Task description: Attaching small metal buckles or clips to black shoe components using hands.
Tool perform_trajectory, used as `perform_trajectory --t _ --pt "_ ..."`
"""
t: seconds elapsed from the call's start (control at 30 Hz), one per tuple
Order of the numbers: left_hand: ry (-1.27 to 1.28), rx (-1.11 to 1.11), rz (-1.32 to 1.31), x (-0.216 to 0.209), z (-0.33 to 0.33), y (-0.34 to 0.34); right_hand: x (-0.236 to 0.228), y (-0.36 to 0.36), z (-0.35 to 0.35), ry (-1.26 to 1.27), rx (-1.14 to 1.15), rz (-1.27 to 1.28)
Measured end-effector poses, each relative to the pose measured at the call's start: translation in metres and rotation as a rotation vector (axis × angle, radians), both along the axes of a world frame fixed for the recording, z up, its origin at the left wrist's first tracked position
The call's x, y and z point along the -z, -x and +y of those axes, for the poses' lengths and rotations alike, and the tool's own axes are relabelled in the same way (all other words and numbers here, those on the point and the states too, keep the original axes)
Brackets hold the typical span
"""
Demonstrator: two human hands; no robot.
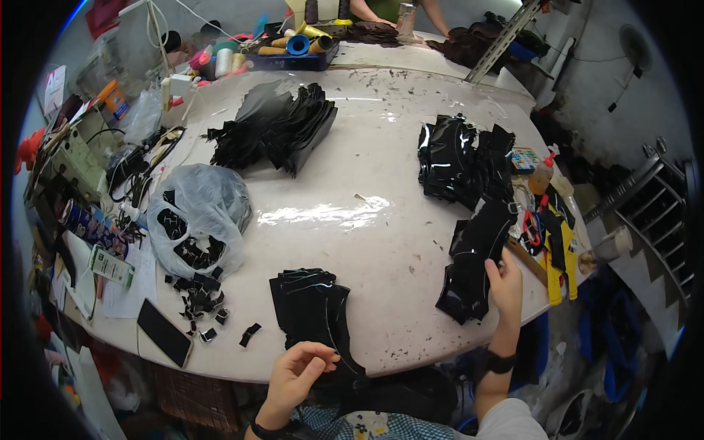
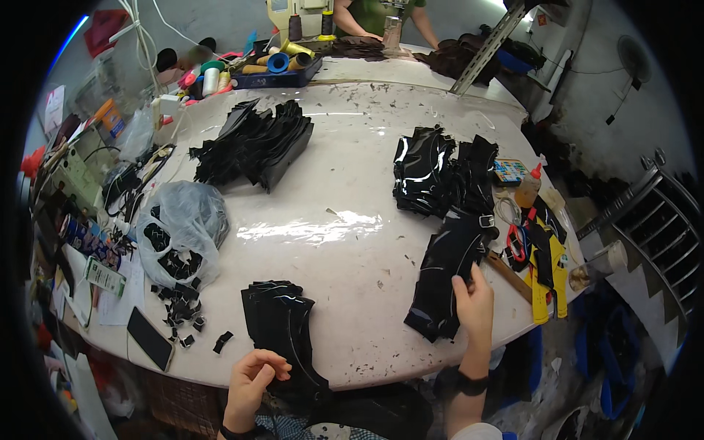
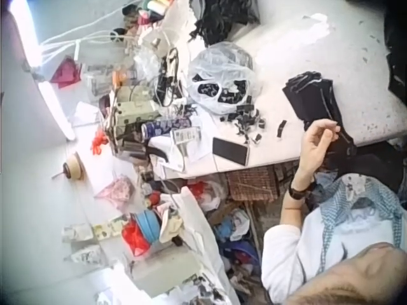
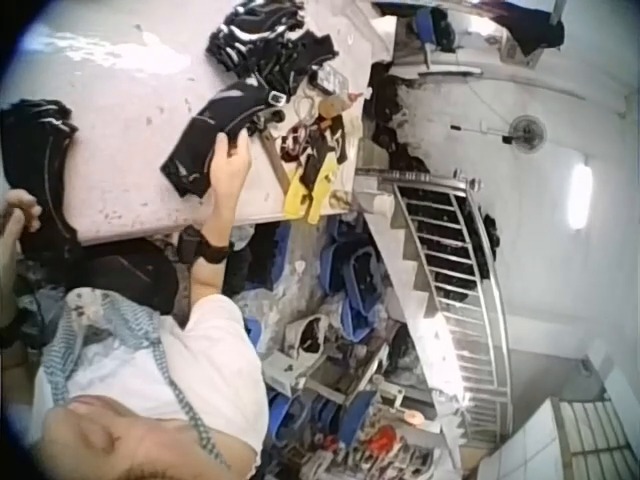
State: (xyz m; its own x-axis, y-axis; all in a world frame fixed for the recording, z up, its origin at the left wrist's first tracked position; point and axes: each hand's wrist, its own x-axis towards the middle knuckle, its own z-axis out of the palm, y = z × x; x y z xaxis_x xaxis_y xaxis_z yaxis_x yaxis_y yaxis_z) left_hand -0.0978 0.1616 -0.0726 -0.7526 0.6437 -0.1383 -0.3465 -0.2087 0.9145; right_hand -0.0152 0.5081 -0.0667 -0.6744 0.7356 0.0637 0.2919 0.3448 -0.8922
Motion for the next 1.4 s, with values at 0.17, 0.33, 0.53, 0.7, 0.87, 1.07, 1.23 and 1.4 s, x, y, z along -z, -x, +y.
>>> perform_trajectory --t 0.17,0.33,0.53,0.7,0.87,1.07,1.23,1.4 --pt "0.142 -0.075 -0.026 -0.002 -0.014 0.002 0.080 -0.010 0.036 -0.557 0.084 -0.288" --pt "0.371 -0.230 0.202 0.021 -0.032 0.009 0.033 -0.008 0.008 -0.561 0.327 -0.011" --pt "0.736 -0.447 0.579 0.030 -0.055 0.025 -0.047 -0.027 -0.096 -0.629 -0.374 0.696" --pt "0.948 -0.630 0.802 0.058 -0.061 0.044 -0.100 -0.015 -0.145 -0.601 -0.921 1.098" --pt "0.882 -0.596 0.612 0.050 -0.062 0.034 -0.118 -0.004 -0.172 -0.481 -0.866 1.183" --pt "0.607 -0.613 0.905 0.009 -0.039 0.018 -0.108 0.017 -0.174 -0.315 -1.021 1.372" --pt "0.306 -0.447 1.212 -0.008 -0.023 0.008 -0.113 0.019 -0.177 -0.264 -0.910 1.437" --pt "0.205 -0.403 1.444 -0.013 -0.011 0.003 -0.101 0.017 -0.162 -0.395 -1.098 1.361"
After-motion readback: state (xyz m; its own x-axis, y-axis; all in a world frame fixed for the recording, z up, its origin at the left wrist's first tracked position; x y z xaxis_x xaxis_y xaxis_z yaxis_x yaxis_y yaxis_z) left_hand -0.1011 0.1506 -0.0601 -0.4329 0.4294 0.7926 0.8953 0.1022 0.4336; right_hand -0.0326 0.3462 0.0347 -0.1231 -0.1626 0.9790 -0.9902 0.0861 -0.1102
